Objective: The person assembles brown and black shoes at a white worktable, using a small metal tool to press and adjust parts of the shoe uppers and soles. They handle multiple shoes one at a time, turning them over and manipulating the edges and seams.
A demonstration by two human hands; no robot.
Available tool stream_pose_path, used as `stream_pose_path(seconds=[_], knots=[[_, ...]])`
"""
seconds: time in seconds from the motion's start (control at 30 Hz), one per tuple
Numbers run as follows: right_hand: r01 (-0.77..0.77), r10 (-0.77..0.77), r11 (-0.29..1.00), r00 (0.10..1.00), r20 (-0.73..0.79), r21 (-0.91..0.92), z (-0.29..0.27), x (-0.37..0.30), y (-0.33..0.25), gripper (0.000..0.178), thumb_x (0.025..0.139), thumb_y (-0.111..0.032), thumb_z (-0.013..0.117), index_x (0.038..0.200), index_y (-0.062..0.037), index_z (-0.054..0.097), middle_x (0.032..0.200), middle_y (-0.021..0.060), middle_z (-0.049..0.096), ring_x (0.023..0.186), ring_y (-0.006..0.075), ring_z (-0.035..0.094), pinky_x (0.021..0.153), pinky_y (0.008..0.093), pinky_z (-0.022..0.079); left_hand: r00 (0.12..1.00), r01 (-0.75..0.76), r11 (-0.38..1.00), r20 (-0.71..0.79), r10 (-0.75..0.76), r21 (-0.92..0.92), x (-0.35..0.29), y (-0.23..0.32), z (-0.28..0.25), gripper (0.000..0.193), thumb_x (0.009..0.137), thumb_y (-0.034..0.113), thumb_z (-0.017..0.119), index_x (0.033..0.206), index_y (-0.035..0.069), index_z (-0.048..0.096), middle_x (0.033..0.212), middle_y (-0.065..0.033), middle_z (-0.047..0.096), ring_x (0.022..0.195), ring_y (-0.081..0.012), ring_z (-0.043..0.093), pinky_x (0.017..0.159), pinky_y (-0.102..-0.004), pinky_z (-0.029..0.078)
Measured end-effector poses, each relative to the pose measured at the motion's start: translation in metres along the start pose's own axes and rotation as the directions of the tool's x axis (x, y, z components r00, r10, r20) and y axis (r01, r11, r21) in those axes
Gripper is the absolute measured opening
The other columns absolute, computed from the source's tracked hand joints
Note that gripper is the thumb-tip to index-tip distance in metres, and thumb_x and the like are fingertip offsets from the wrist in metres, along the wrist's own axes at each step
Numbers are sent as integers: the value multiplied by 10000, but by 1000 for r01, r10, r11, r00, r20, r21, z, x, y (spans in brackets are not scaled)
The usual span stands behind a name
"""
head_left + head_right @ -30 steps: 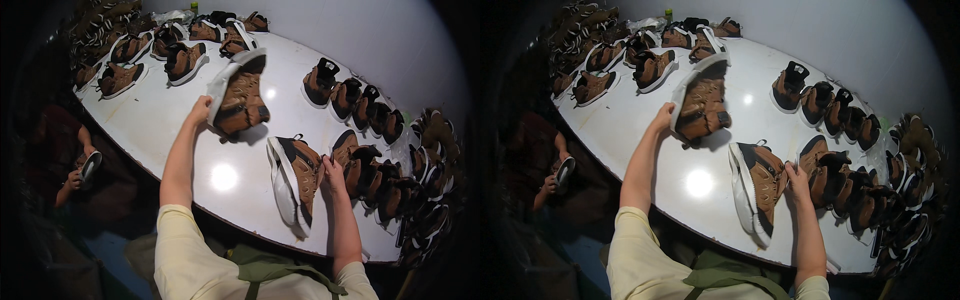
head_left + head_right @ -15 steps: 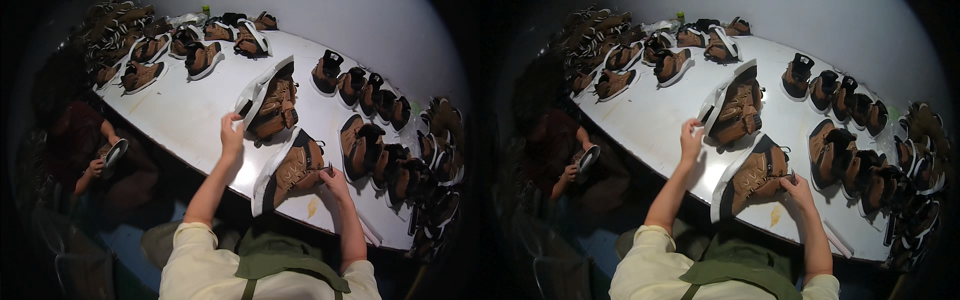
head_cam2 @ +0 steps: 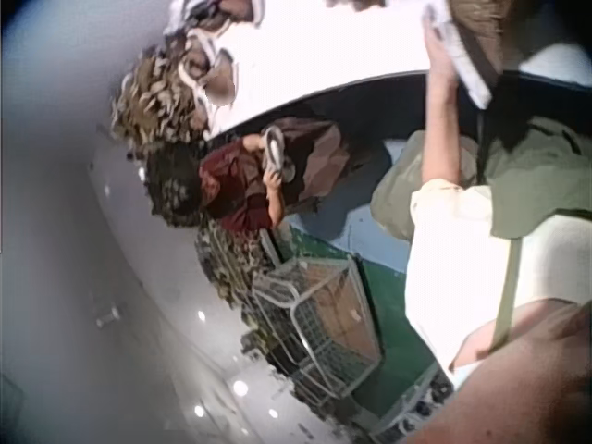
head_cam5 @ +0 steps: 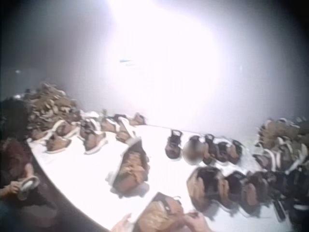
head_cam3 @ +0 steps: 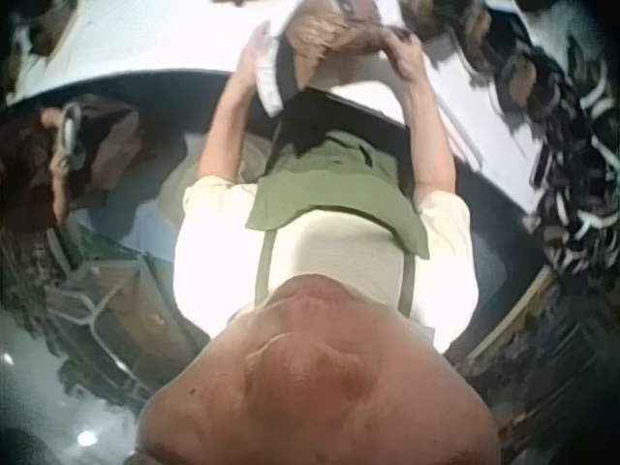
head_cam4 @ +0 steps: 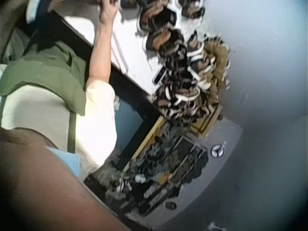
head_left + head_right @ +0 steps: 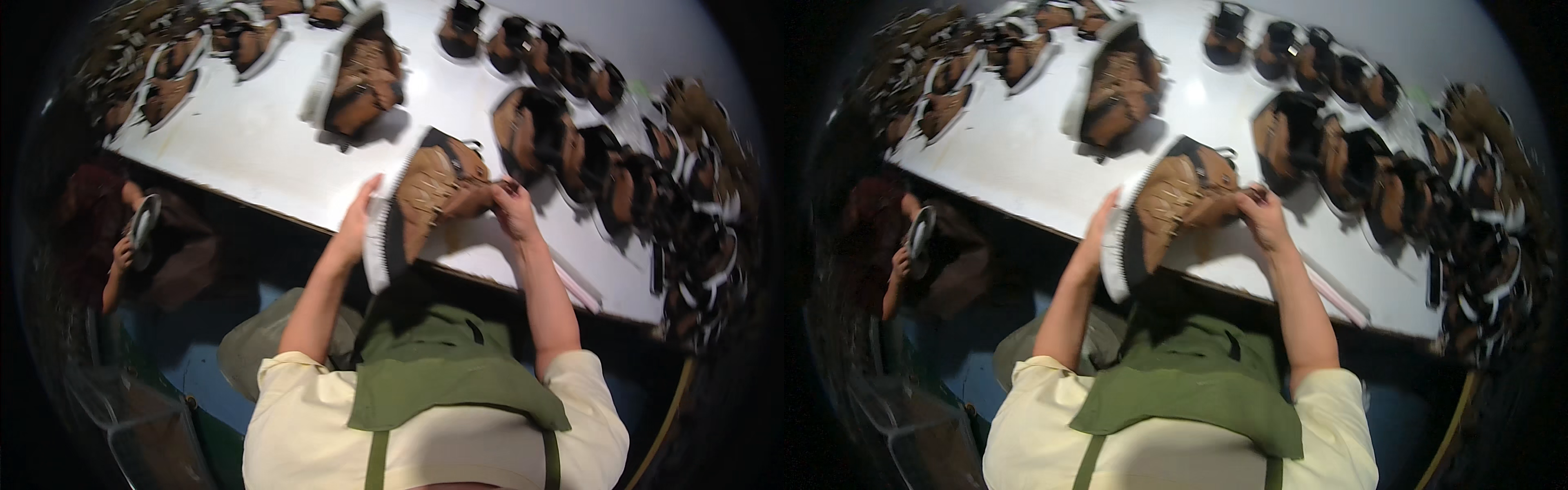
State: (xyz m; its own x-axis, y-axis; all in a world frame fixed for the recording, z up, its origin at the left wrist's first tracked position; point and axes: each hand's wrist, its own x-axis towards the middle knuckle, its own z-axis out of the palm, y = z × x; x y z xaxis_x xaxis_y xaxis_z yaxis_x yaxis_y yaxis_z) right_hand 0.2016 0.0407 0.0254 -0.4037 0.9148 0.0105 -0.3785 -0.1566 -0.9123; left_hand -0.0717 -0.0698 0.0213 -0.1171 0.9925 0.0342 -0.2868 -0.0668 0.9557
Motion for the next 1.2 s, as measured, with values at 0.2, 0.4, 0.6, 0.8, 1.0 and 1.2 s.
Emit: stream_pose_path(seconds=[0.2, 0.4, 0.6, 0.8, 1.0, 1.2], knots=[[47, -27, 964, 996, 81, -263, 29, -39, -37, 151, 847, -141, 716, 804, -70, 590, 741, -59, 559, 678, 11, 467, 624, 169, 378, 902, 410, 713, 135, -411, -568, 4, 41, 27, 327, 987, 214, 418, 1178, -19, 545, 1045, -143, 639, 858, -219, 654, 751, -317, 559], [94, -48, 950, 986, 158, -297, 34, -55, -43, 139, 870, -142, 694, 893, -21, 628, 801, -29, 621, 722, 22, 523, 667, 179, 428, 971, 234, 878, 56, -233, -418, 7, 38, 19, 378, 994, 218, 399, 1258, -38, 487, 1176, -145, 589, 1004, -249, 605, 871, -365, 508], [28, -9, 990, 991, -136, 140, 54, -48, -54, 163, 888, -195, 676, 789, -107, 581, 667, -71, 509, 533, 1, 400, 475, 164, 325, 957, 42, 666, 221, 187, -745, 0, 22, -29, 753, 866, 457, 614, 1383, -27, 358, 1399, -221, 401, 1284, -378, 398, 1112, -468, 301], [-15, 55, 975, 983, -174, 223, 90, -57, -67, 244, 865, -202, 701, 726, -142, 510, 675, -49, 509, 503, 38, 444, 429, 159, 315, 964, -237, 911, 34, 264, -338, -13, 11, 16, 840, 798, 583, 652, 1427, 117, 349, 1443, -79, 389, 1341, -311, 352, 1095, -438, 298], [18, -33, 976, 997, -63, -219, 111, -104, -41, 273, 878, -182, 692, 699, -80, 513, 629, -45, 507, 522, 20, 428, 467, 190, 332, 873, -409, 886, -376, 310, -219, 3, 6, 33, 775, 836, 575, 619, 1385, 84, 375, 1309, -99, 499, 1218, -243, 473, 1040, -416, 372], [85, -2, 899, 982, 189, -430, 121, -129, 2, 351, 870, -157, 694, 678, -15, 437, 593, -36, 336, 567, 39, 302, 477, 229, 288, 973, -228, 844, -136, 185, -485, 8, 8, 31, 756, 862, 596, 557, 1301, -10, 445, 1248, -168, 548, 1127, -281, 560, 954, -447, 477]])
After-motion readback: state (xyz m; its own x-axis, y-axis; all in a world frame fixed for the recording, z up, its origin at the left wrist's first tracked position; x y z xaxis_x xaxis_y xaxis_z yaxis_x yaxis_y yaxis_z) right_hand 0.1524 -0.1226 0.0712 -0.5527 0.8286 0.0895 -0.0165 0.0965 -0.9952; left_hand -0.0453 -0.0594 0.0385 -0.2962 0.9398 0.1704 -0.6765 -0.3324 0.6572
